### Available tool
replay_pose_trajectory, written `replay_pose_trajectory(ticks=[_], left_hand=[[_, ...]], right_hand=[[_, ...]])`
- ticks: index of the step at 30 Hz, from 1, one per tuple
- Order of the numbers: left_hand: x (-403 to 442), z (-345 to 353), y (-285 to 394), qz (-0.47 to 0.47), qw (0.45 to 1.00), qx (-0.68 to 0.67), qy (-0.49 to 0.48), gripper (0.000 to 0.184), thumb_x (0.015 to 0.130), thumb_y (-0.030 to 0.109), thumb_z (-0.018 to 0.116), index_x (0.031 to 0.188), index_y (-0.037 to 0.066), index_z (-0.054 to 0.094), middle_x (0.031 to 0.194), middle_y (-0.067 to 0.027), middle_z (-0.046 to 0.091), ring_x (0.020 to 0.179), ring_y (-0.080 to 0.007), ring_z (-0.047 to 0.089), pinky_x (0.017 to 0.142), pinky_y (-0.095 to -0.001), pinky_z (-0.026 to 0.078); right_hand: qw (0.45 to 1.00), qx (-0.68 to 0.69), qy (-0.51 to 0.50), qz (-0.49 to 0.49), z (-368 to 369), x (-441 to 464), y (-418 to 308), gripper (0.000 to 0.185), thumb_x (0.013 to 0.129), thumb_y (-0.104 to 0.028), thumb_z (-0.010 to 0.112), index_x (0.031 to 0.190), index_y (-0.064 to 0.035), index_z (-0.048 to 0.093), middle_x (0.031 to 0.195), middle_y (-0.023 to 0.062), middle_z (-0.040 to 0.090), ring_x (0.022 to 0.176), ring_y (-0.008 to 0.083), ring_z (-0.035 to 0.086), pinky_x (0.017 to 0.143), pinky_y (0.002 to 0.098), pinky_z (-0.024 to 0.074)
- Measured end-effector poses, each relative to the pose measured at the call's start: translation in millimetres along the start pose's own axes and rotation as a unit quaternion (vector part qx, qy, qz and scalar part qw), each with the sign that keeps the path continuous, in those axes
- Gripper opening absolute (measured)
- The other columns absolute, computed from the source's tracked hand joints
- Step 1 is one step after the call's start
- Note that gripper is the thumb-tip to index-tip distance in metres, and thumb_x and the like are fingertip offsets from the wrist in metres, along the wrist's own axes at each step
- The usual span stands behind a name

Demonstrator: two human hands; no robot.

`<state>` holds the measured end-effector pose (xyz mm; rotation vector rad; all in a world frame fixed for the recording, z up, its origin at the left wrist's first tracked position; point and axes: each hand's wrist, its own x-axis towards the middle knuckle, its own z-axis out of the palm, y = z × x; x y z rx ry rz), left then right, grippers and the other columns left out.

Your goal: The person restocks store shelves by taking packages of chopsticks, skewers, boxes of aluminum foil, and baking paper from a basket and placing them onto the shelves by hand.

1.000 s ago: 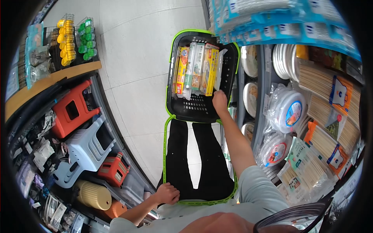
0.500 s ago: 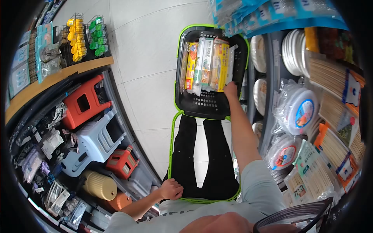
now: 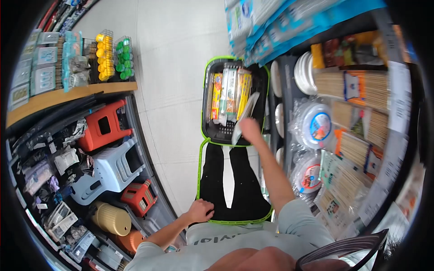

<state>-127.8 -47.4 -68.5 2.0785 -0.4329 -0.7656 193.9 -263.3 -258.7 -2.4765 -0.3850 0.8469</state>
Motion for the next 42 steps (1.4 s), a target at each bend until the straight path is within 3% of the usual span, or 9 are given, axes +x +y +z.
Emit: replay_pose_trajectory(ticks=[2,6,11,16,20,27,32,36,42], left_hand=[[12,-14,14,-0.239,0.954,-0.174,0.055,0.030,0.086,0.032,0.066,0.102,0.007,0.062,0.077,-0.0047,0.061,0.069,-0.0227,0.062,0.069,-0.0358,0.048],[49,-58,-14,-0.386,0.650,-0.492,0.433,0.058,0.100,0.051,0.047,0.144,0.013,0.044,0.115,-0.0125,0.066,0.103,-0.0272,0.065,0.087,-0.0380,0.052],[18,-128,40,-0.136,0.528,-0.806,0.231,0.071,0.101,0.059,0.030,0.155,0.012,0.027,0.155,-0.0155,0.036,0.134,-0.0311,0.046,0.108,-0.0489,0.042],[-21,-150,87,0.027,0.525,-0.840,0.136,0.074,0.100,0.064,0.024,0.157,0.016,0.023,0.160,-0.0115,0.027,0.143,-0.0318,0.035,0.116,-0.0510,0.032],[-36,-156,148,0.126,0.518,-0.844,0.061,0.079,0.098,0.069,0.024,0.157,0.016,0.022,0.159,-0.0115,0.029,0.144,-0.0318,0.034,0.117,-0.0501,0.030],[-50,-153,202,0.157,0.539,-0.827,-0.022,0.097,0.088,0.081,0.027,0.157,0.014,0.022,0.160,-0.0121,0.027,0.145,-0.0316,0.031,0.118,-0.0486,0.027],[-47,-164,221,0.139,0.501,-0.853,-0.035,0.089,0.092,0.074,0.037,0.151,0.008,0.037,0.148,-0.0136,0.047,0.132,-0.0296,0.049,0.111,-0.0435,0.039],[-36,-169,224,0.085,0.500,-0.861,0.035,0.079,0.095,0.069,0.041,0.146,0.008,0.045,0.139,-0.0137,0.055,0.124,-0.0288,0.055,0.106,-0.0430,0.044],[-29,-194,229,0.171,0.474,-0.858,0.104,0.070,0.099,0.063,0.039,0.142,0.009,0.050,0.135,-0.0144,0.057,0.120,-0.0299,0.057,0.103,-0.0435,0.047]], right_hand=[[0.996,0.013,0.000,-0.093,-16,-53,-58,0.026,0.088,-0.022,0.056,0.074,-0.0006,0.064,0.081,0.0236,0.066,0.078,0.0430,0.065,0.070,0.0529,0.0511],[0.976,0.167,-0.055,-0.132,-98,-169,-193,0.019,0.082,-0.018,0.061,0.074,-0.0008,0.063,0.077,0.0217,0.063,0.075,0.0429,0.062,0.067,0.0505,0.0498],[0.917,0.093,-0.088,-0.377,-119,-288,-318,0.012,0.074,-0.017,0.066,0.072,-0.0043,0.066,0.094,0.0075,0.059,0.104,0.0253,0.054,0.102,0.0464,0.0374],[0.893,0.066,-0.036,-0.445,-152,-341,-365,0.028,0.078,-0.022,0.070,0.099,-0.0034,0.067,0.121,0.0105,0.057,0.121,0.0300,0.050,0.110,0.0518,0.0298],[0.892,-0.152,0.243,-0.350,-213,-349,-363,0.036,0.087,-0.023,0.065,0.119,-0.0061,0.066,0.141,0.0154,0.051,0.134,0.0301,0.045,0.110,0.0559,0.0312],[0.948,0.187,0.179,-0.185,-264,-370,-320,0.046,0.093,-0.030,0.066,0.129,-0.0016,0.060,0.131,0.0157,0.060,0.124,0.0278,0.055,0.107,0.0400,0.0383],[0.774,0.602,0.129,-0.147,-247,-387,-311,0.038,0.100,-0.022,0.057,0.127,0.0047,0.061,0.120,0.0106,0.067,0.110,0.0186,0.063,0.098,0.0308,0.0461],[0.675,0.699,0.185,-0.147,-225,-397,-322,0.053,0.103,-0.022,0.051,0.146,0.0042,0.037,0.140,0.0161,0.053,0.128,0.0221,0.052,0.109,0.0344,0.0398],[0.690,0.689,0.192,-0.114,-174,-425,-322,0.055,0.104,-0.026,0.049,0.149,0.0001,0.031,0.139,0.0148,0.052,0.127,0.0216,0.052,0.108,0.0337,0.0404]])
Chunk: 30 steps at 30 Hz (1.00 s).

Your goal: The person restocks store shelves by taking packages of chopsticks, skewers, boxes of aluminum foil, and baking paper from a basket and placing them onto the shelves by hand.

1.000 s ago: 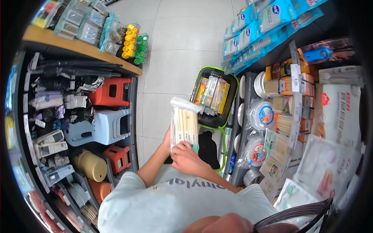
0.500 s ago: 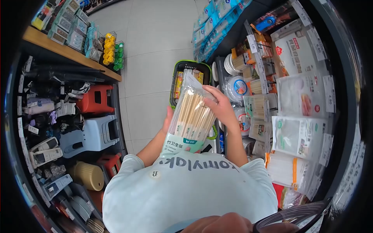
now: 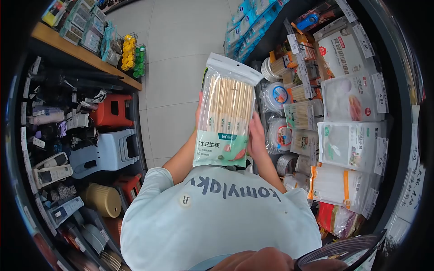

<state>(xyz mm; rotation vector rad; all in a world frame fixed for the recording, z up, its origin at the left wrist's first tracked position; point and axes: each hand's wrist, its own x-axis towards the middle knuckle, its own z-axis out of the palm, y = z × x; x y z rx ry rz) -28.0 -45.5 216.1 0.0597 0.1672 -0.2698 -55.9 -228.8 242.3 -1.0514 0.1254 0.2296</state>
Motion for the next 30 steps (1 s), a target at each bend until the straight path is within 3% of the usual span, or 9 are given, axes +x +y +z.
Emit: replay_pose_trajectory(ticks=[3,5,9,14,18,20,21,26,30], left_hand=[[-1,14,9,0.012,0.996,-0.047,-0.077,0.071,0.099,0.063,0.036,0.144,0.008,0.047,0.136,-0.0145,0.056,0.123,-0.0308,0.056,0.105,-0.0446,0.045],[-5,14,13,0.023,0.990,-0.066,-0.126,0.071,0.100,0.063,0.036,0.144,0.008,0.046,0.138,-0.0146,0.055,0.124,-0.0310,0.055,0.106,-0.0450,0.044],[-19,7,16,0.037,0.997,-0.031,-0.057,0.073,0.099,0.063,0.037,0.145,0.007,0.045,0.140,-0.0150,0.054,0.125,-0.0312,0.054,0.107,-0.0453,0.043],[-32,3,23,0.014,0.999,0.018,-0.042,0.076,0.098,0.063,0.039,0.146,0.004,0.043,0.143,-0.0162,0.051,0.127,-0.0326,0.053,0.109,-0.0466,0.041],[-40,-6,30,0.015,0.959,0.283,0.016,0.060,0.095,0.039,0.060,0.139,0.001,0.047,0.134,-0.0134,0.058,0.119,-0.0269,0.059,0.102,-0.0415,0.046],[-42,3,26,0.017,0.914,0.406,0.014,0.054,0.093,0.028,0.067,0.135,0.000,0.050,0.129,-0.0118,0.061,0.114,-0.0244,0.062,0.099,-0.0390,0.049],[-43,6,21,0.014,0.909,0.417,0.028,0.049,0.089,0.021,0.072,0.129,0.000,0.054,0.124,-0.0098,0.064,0.111,-0.0214,0.063,0.096,-0.0363,0.050],[-45,24,-4,-0.068,0.807,0.585,-0.048,0.033,0.087,0.012,0.074,0.115,0.000,0.065,0.107,-0.0060,0.070,0.096,-0.0143,0.064,0.087,-0.0316,0.052],[-43,36,-20,-0.133,0.762,0.629,-0.077,0.031,0.089,0.013,0.072,0.117,0.000,0.064,0.106,-0.0045,0.070,0.096,-0.0119,0.062,0.088,-0.0304,0.050]], right_hand=[[0.988,-0.046,-0.031,0.145,-28,-28,23,0.047,0.104,-0.028,0.050,0.139,0.0012,0.042,0.125,0.0120,0.060,0.110,0.0176,0.061,0.095,0.0323,0.0494],[0.958,0.086,-0.185,0.202,-44,-38,35,0.037,0.100,-0.023,0.058,0.128,0.0006,0.050,0.113,0.0083,0.065,0.097,0.0132,0.063,0.084,0.0314,0.0537],[0.971,-0.035,-0.107,0.213,15,-47,-5,0.034,0.089,-0.005,0.065,0.122,-0.0002,0.054,0.096,0.0039,0.066,0.083,0.0122,0.064,0.077,0.0294,0.0559],[0.969,-0.115,-0.119,0.181,-11,-55,-10,0.031,0.089,-0.010,0.070,0.116,0.0008,0.059,0.092,0.0024,0.065,0.079,0.0098,0.061,0.073,0.0299,0.0544],[0.941,-0.304,-0.108,0.106,-22,-59,-10,0.041,0.089,-0.013,0.071,0.125,0.0001,0.058,0.092,0.0031,0.067,0.079,0.0119,0.063,0.070,0.0313,0.0528],[0.815,-0.552,-0.160,0.076,-29,-51,-17,0.055,0.085,-0.015,0.075,0.133,-0.0004,0.053,0.108,0.0086,0.068,0.095,0.0162,0.065,0.082,0.0336,0.0520],[0.817,-0.550,-0.156,0.074,-29,-50,-15,0.055,0.085,-0.015,0.075,0.133,-0.0004,0.053,0.108,0.0086,0.068,0.095,0.0162,0.065,0.082,0.0336,0.0520],[0.958,-0.239,-0.065,-0.147,-30,-38,-25,0.077,0.080,-0.020,0.079,0.143,0.0009,0.040,0.138,0.0145,0.052,0.122,0.0228,0.055,0.102,0.0368,0.0446],[0.995,0.036,-0.027,-0.093,-41,-35,-33,0.043,0.087,-0.014,0.073,0.123,0.0050,0.058,0.120,0.0187,0.063,0.111,0.0231,0.062,0.096,0.0378,0.0495]])
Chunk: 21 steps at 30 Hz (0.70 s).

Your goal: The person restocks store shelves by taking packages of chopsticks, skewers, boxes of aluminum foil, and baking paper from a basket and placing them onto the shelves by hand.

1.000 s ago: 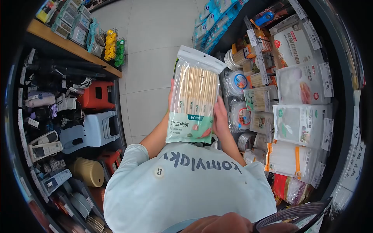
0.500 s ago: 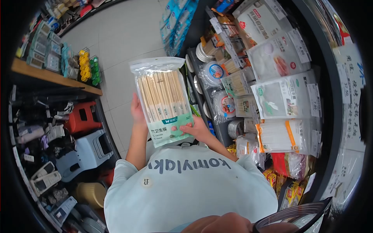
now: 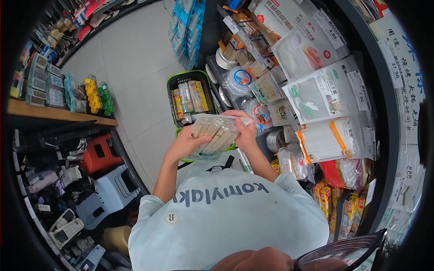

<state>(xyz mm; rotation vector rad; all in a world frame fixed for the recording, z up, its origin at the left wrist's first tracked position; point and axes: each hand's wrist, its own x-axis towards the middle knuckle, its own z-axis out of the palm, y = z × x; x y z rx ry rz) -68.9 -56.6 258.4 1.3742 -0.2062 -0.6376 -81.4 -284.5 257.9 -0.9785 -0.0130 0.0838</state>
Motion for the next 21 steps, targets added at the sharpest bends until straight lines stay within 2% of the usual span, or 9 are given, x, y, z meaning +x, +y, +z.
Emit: replay_pose_trajectory(ticks=[1,2,4,6,8,11,13,16,21], left_hand=[[2,0,-1,-0.001,1.000,0.017,-0.025,0.034,0.090,0.013,0.071,0.120,0.001,0.062,0.106,-0.0040,0.069,0.098,-0.0121,0.062,0.089,-0.0306,0.050],[3,2,0,-0.002,1.000,0.016,-0.025,0.034,0.090,0.013,0.071,0.120,0.001,0.062,0.106,-0.0040,0.069,0.098,-0.0121,0.062,0.089,-0.0306,0.050],[5,5,4,0.004,0.999,0.024,-0.028,0.035,0.091,0.015,0.070,0.122,0.000,0.061,0.108,-0.0046,0.068,0.099,-0.0122,0.061,0.089,-0.0308,0.050],[10,9,-1,0.011,1.000,0.020,-0.013,0.036,0.092,0.018,0.069,0.122,0.000,0.061,0.108,-0.0048,0.069,0.097,-0.0122,0.062,0.088,-0.0306,0.050],[16,10,-12,0.019,1.000,0.015,-0.003,0.036,0.093,0.020,0.069,0.122,0.001,0.062,0.107,-0.0050,0.070,0.095,-0.0122,0.062,0.088,-0.0304,0.050],[20,-1,-27,0.004,1.000,0.000,0.012,0.038,0.093,0.021,0.069,0.123,-0.001,0.061,0.109,-0.0060,0.068,0.098,-0.0130,0.062,0.089,-0.0308,0.050],[13,-8,-35,-0.062,0.996,0.067,-0.025,0.037,0.093,0.024,0.068,0.120,-0.002,0.063,0.107,-0.0065,0.069,0.097,-0.0130,0.062,0.088,-0.0301,0.050],[7,-10,-54,-0.083,0.993,0.073,-0.034,0.036,0.095,0.025,0.067,0.118,-0.002,0.064,0.106,-0.0069,0.070,0.095,-0.0126,0.062,0.086,-0.0294,0.050],[12,-6,-84,-0.040,0.997,0.063,-0.014,0.040,0.095,0.026,0.066,0.125,0.000,0.062,0.110,-0.0076,0.069,0.096,-0.0132,0.062,0.086,-0.0301,0.050]], right_hand=[[0.998,-0.045,0.007,-0.054,-1,1,1,0.033,0.094,-0.019,0.066,0.116,0.0041,0.060,0.114,0.0196,0.065,0.107,0.0265,0.064,0.093,0.0405,0.0520],[0.998,-0.045,0.008,-0.053,-2,0,0,0.033,0.094,-0.019,0.066,0.116,0.0041,0.060,0.114,0.0196,0.065,0.107,0.0265,0.064,0.093,0.0405,0.0520],[0.984,-0.066,0.167,0.023,-7,-2,-2,0.028,0.096,-0.015,0.063,0.116,0.0044,0.060,0.115,0.0172,0.065,0.106,0.0257,0.065,0.093,0.0403,0.0523],[0.985,-0.036,0.167,0.024,-4,3,-5,0.027,0.096,-0.012,0.061,0.118,0.0036,0.058,0.117,0.0160,0.065,0.105,0.0255,0.065,0.092,0.0408,0.0528],[0.974,0.056,0.217,0.025,4,8,-11,0.024,0.095,-0.011,0.063,0.115,0.0032,0.062,0.109,0.0129,0.068,0.098,0.0224,0.067,0.087,0.0387,0.0537],[0.962,0.112,0.243,0.050,-12,13,-10,0.031,0.096,-0.012,0.061,0.122,0.0036,0.058,0.117,0.0162,0.066,0.105,0.0274,0.066,0.092,0.0415,0.0526],[0.953,0.151,0.251,0.076,-32,16,-6,0.039,0.099,-0.018,0.056,0.131,0.0039,0.051,0.126,0.0191,0.062,0.114,0.0325,0.062,0.099,0.0449,0.0493],[0.949,0.181,0.247,0.079,-56,16,-1,0.040,0.101,-0.022,0.053,0.132,0.0040,0.051,0.130,0.0196,0.060,0.118,0.0333,0.059,0.102,0.0460,0.0468],[0.937,0.189,0.275,0.103,-78,17,15,0.043,0.102,-0.025,0.050,0.135,0.0032,0.049,0.134,0.0195,0.057,0.121,0.0341,0.057,0.105,0.0471,0.0444]])
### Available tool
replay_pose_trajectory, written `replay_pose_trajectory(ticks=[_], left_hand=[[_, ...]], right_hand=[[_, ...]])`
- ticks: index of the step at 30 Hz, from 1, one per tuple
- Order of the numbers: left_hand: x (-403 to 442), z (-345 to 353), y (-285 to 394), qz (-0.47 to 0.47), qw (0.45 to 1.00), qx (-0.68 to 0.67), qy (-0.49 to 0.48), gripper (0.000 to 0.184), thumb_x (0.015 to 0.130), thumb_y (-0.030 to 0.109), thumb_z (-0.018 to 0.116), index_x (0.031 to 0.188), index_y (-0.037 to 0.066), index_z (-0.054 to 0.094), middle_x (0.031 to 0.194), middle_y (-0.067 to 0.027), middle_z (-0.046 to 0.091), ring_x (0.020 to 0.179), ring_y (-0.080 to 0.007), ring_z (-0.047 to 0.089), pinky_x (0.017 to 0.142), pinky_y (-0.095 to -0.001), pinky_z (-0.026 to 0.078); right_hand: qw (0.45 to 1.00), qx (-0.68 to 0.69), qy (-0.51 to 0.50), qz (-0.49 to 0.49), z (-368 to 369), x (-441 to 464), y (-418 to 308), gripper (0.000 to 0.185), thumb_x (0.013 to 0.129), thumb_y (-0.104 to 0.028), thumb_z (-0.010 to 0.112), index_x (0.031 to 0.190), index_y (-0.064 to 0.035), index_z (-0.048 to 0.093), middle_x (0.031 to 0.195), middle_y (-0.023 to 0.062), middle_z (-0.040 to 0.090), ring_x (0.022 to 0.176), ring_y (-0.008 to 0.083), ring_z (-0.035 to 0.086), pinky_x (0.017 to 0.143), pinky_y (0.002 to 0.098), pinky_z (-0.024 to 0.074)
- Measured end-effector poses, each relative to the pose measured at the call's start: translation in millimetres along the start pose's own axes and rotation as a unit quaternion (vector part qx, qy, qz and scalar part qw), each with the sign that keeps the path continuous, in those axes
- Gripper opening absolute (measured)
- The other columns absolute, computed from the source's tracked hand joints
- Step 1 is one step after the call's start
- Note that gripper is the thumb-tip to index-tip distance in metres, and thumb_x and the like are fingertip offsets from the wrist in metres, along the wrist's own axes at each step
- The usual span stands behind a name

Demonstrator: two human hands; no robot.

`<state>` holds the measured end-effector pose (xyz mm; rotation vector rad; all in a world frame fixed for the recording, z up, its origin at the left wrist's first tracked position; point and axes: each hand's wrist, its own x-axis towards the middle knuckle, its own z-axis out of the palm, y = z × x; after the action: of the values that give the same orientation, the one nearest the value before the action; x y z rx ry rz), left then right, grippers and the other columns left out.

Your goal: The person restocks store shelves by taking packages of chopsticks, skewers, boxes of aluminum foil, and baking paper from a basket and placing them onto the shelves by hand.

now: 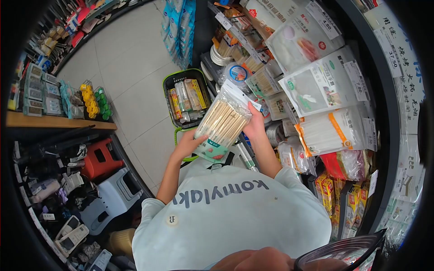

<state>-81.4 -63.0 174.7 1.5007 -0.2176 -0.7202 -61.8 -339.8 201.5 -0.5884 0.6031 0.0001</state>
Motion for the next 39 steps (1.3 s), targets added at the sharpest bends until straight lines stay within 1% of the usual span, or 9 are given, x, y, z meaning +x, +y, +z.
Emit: replay_pose_trajectory(ticks=[5,7,10,16,21,29,32,34,39], left_hand=[[7,-4,-24,-0.030,0.985,0.142,0.093,0.038,0.095,0.023,0.065,0.126,0.001,0.058,0.103,-0.0106,0.069,0.095,-0.0174,0.064,0.085,-0.0321,0.051],[4,-4,-30,0.045,0.971,0.150,0.183,0.038,0.094,0.021,0.065,0.126,0.001,0.056,0.100,-0.0122,0.069,0.093,-0.0205,0.066,0.084,-0.0334,0.052],[-2,-14,-38,0.008,0.988,0.050,0.146,0.038,0.094,0.020,0.065,0.125,0.001,0.056,0.102,-0.0125,0.069,0.093,-0.0205,0.066,0.084,-0.0339,0.052],[-14,-16,-58,-0.008,0.992,0.055,0.110,0.033,0.095,0.017,0.064,0.122,0.000,0.058,0.103,-0.0101,0.067,0.094,-0.0174,0.063,0.086,-0.0319,0.051],[-15,-10,-63,-0.024,0.992,0.089,0.084,0.035,0.095,0.018,0.064,0.124,-0.001,0.058,0.103,-0.0111,0.068,0.094,-0.0186,0.064,0.086,-0.0330,0.051],[-14,-13,-62,-0.022,0.992,0.102,0.071,0.036,0.096,0.019,0.063,0.125,-0.001,0.057,0.104,-0.0122,0.068,0.094,-0.0195,0.064,0.086,-0.0332,0.051],[-13,-16,-65,-0.010,0.992,0.110,0.067,0.036,0.096,0.020,0.063,0.125,-0.001,0.057,0.104,-0.0125,0.068,0.094,-0.0198,0.064,0.085,-0.0333,0.051],[-17,-14,-56,-0.026,0.992,0.106,0.068,0.036,0.096,0.020,0.063,0.125,-0.001,0.057,0.104,-0.0123,0.068,0.093,-0.0202,0.065,0.084,-0.0334,0.052],[-16,-14,-58,-0.023,0.992,0.109,0.060,0.036,0.096,0.021,0.062,0.125,0.000,0.057,0.105,-0.0126,0.068,0.094,-0.0210,0.065,0.085,-0.0338,0.052]], right_hand=[[1.000,0.017,0.005,0.002,-21,25,-27,0.041,0.103,-0.023,0.051,0.134,0.0027,0.049,0.131,0.0190,0.059,0.118,0.0344,0.059,0.103,0.0475,0.0462],[0.996,-0.032,0.002,-0.088,-43,45,-45,0.042,0.102,-0.024,0.054,0.132,0.0051,0.050,0.130,0.0176,0.060,0.116,0.0315,0.061,0.100,0.0458,0.0487],[0.987,-0.078,0.019,-0.138,-74,70,-70,0.041,0.101,-0.023,0.057,0.131,0.0038,0.052,0.128,0.0156,0.061,0.110,0.0294,0.063,0.098,0.0441,0.0499],[0.943,-0.093,0.184,-0.261,-80,92,-99,0.041,0.099,-0.019,0.060,0.136,-0.0039,0.049,0.133,0.0096,0.057,0.118,0.0262,0.057,0.101,0.0425,0.0472],[0.935,-0.129,0.112,-0.310,-160,161,-110,0.041,0.100,-0.021,0.058,0.136,-0.0037,0.047,0.133,0.0106,0.057,0.121,0.0260,0.055,0.104,0.0442,0.0446],[0.925,-0.087,0.126,-0.347,-93,124,-99,0.035,0.099,-0.012,0.054,0.133,-0.0023,0.050,0.131,0.0113,0.057,0.119,0.0252,0.056,0.105,0.0390,0.0424],[0.905,-0.191,0.113,-0.363,-113,132,-92,0.051,0.096,-0.009,0.059,0.141,-0.0008,0.037,0.134,0.0123,0.053,0.122,0.0255,0.051,0.106,0.0393,0.0389],[0.905,-0.174,0.088,-0.378,-113,128,-84,0.032,0.097,-0.008,0.055,0.127,0.0021,0.054,0.127,0.0112,0.059,0.117,0.0244,0.057,0.100,0.0383,0.0436],[0.914,-0.167,0.061,-0.364,-109,119,-84,0.033,0.097,-0.008,0.054,0.128,0.0030,0.053,0.127,0.0126,0.059,0.116,0.0248,0.057,0.101,0.0380,0.0435]])
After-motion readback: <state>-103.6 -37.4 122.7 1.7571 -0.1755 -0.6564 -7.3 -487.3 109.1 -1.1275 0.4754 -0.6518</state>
